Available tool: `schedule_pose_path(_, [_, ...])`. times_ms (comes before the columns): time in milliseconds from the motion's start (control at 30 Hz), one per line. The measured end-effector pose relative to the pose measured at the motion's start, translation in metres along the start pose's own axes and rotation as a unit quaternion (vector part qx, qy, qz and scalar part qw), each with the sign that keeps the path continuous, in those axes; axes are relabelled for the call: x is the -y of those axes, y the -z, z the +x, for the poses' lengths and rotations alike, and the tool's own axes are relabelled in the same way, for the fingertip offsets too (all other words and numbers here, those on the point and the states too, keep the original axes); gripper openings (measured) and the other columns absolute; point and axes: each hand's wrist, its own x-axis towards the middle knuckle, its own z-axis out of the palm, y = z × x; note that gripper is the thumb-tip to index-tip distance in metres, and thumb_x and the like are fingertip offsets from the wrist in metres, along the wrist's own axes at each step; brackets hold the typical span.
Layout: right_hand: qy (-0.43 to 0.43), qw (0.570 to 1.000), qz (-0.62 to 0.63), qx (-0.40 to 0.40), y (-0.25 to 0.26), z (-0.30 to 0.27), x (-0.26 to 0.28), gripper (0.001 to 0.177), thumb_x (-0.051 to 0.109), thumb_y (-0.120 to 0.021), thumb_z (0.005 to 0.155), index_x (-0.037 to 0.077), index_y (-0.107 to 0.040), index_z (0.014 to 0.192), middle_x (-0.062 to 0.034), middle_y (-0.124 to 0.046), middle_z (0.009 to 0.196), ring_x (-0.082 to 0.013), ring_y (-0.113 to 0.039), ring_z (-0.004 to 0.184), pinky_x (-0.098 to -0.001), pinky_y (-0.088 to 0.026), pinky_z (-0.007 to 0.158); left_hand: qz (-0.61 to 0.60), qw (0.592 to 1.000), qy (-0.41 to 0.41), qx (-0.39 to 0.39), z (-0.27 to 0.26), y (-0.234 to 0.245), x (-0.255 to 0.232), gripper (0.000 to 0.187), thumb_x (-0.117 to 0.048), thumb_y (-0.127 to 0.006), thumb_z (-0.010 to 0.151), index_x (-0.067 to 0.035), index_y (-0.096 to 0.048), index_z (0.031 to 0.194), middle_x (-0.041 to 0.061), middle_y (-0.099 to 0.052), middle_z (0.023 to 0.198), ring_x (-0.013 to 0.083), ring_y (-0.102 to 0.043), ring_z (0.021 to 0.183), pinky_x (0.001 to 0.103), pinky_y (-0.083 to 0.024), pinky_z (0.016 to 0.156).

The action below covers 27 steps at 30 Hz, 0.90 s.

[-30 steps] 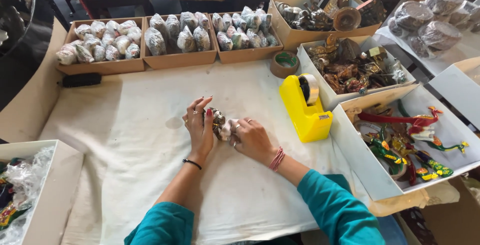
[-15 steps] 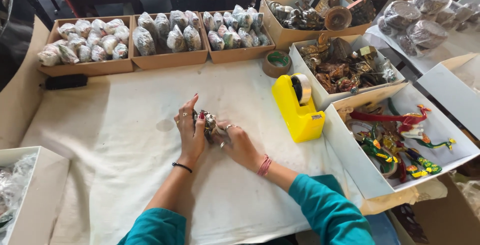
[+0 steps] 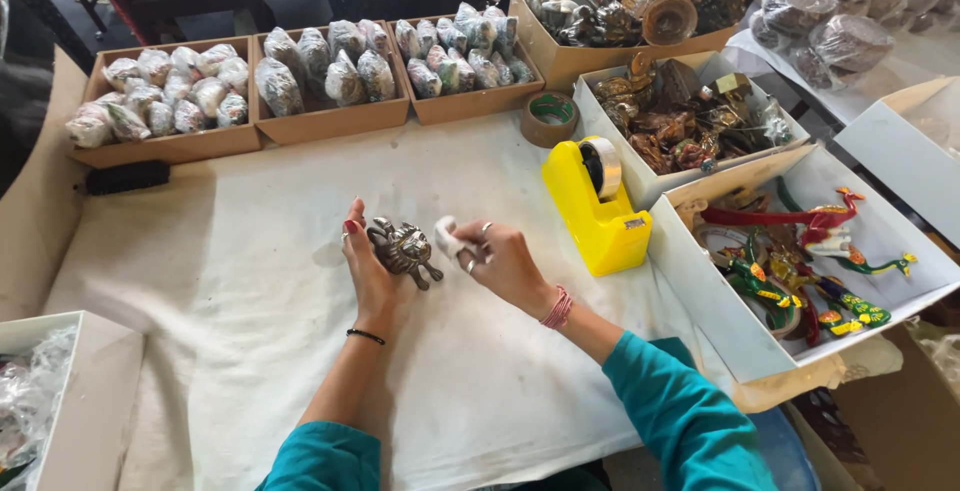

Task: The person wipes a metal statuette by hand using a white cloth, cleaning various parts of the figure.

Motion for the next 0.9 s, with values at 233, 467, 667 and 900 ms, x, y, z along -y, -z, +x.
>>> schedule_pose_path(233, [0.258, 0.958, 0.040, -0.118, -0.006, -0.009, 0.054, 0.046, -0.007, -0.076, 0.082, 0.008, -0.069, 0.125, -0.0092, -0.068, 0.127, -0.0250, -0.067, 0.119, -0.0348, -0.058, 0.099, 0.073, 0.997, -0.021, 0.028, -0.005, -0.006, -0.018, 0.081, -0.063, -0.034, 0.105, 0.003, -0.045, 0.151, 0.020, -0.046, 0.158, 0.0312, -0.039, 0.149, 0.043, -0.026, 0.124])
schedule_pose_path(467, [0.434, 0.852, -0.277, -0.097, -0.019, -0.011, 0.026, 0.037, 0.005, -0.068, 0.093, 0.007, -0.074, 0.129, -0.0103, -0.061, 0.144, -0.0253, -0.051, 0.139, -0.0394, -0.044, 0.120, 0.168, 0.983, -0.045, 0.054, -0.011, -0.014, -0.035, 0.055, -0.051, -0.044, 0.107, -0.003, -0.063, 0.125, 0.020, -0.050, 0.151, 0.0307, -0.044, 0.143, 0.044, -0.032, 0.118])
schedule_pose_path(667, [0.486, 0.783, -0.380, -0.082, -0.028, -0.022, 0.028, 0.029, 0.011, -0.066, 0.096, 0.001, -0.076, 0.121, -0.0103, -0.066, 0.138, -0.0217, -0.055, 0.139, -0.0405, -0.040, 0.124, 0.170, 0.984, -0.029, 0.051, -0.011, -0.015, -0.042, 0.045, -0.043, -0.046, 0.108, -0.005, -0.065, 0.122, 0.017, -0.050, 0.149, 0.0290, -0.045, 0.140, 0.042, -0.032, 0.117])
schedule_pose_path(900, [0.466, 0.807, -0.363, -0.012, -0.024, -0.033, 0.004, 0.025, 0.014, -0.067, 0.088, 0.007, -0.078, 0.109, -0.0061, -0.074, 0.117, -0.0212, -0.066, 0.116, -0.0408, -0.049, 0.115, 0.185, 0.981, -0.043, 0.033, -0.011, -0.014, -0.039, 0.042, -0.040, -0.052, 0.106, -0.004, -0.065, 0.125, 0.016, -0.053, 0.146, 0.0261, -0.048, 0.138, 0.040, -0.036, 0.115])
